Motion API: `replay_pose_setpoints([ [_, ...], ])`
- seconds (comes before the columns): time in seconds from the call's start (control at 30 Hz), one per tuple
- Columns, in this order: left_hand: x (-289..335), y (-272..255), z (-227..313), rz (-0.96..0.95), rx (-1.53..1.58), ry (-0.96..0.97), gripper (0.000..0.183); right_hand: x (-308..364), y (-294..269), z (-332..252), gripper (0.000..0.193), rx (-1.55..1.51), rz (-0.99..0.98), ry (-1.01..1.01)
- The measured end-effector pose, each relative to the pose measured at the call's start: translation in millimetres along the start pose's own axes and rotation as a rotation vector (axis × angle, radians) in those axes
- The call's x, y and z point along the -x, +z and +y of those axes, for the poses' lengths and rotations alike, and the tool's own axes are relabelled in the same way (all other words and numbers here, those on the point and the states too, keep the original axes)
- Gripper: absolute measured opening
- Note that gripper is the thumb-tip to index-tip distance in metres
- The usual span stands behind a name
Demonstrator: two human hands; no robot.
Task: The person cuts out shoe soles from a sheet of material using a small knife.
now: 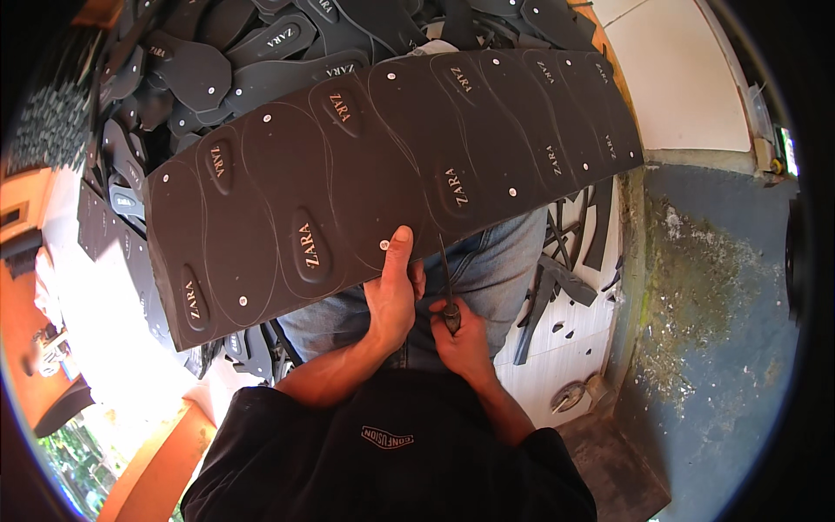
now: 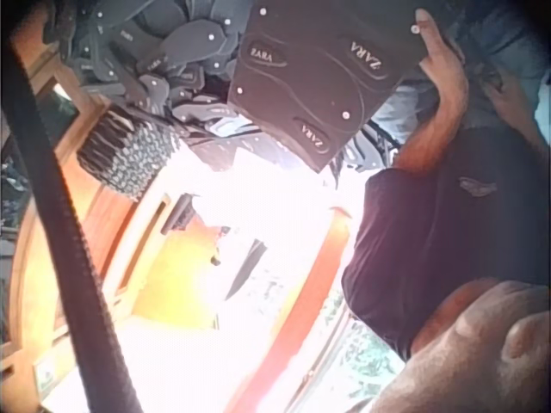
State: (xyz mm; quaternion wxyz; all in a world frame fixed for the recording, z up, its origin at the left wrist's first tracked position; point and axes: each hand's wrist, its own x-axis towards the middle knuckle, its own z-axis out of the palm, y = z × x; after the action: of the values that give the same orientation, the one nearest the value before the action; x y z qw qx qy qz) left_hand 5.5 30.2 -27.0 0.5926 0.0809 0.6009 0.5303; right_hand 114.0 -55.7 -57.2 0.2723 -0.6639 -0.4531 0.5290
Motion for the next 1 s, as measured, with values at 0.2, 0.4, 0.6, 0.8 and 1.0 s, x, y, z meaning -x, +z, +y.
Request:
replay_pose_setpoints([
  [0.2,-4.7,-6.6,1.0,-0.057,-0.017,-0.009,0.026,-14.2,20.9,4.8,0.007,0.058,0.103,-0.03],
  [0.4,-5.8,-11.4,3.3,-0.12,0.03,-0.066,0.018,-32.0,29.9,7.8,0.006,0.024,0.111,-0.047],
  [0.6,-7.2,-10.9,6.4,-0.116,0.038,-0.098,0.018,-54.0,40.6,6.4,0.004,0.071,0.169,-0.095],
  [0.8,-10.6,-15.7,4.2,-0.18,0.001,-0.063,0.017,-73.5,37.3,-12.4,0.018,0.062,0.078,-0.072],
  [1.0,-12.1,-10.7,8.4,-0.138,-0.007,-0.093,0.017,-93.0,37.2,-7.7,0.026,0.174,0.054,-0.095],
])
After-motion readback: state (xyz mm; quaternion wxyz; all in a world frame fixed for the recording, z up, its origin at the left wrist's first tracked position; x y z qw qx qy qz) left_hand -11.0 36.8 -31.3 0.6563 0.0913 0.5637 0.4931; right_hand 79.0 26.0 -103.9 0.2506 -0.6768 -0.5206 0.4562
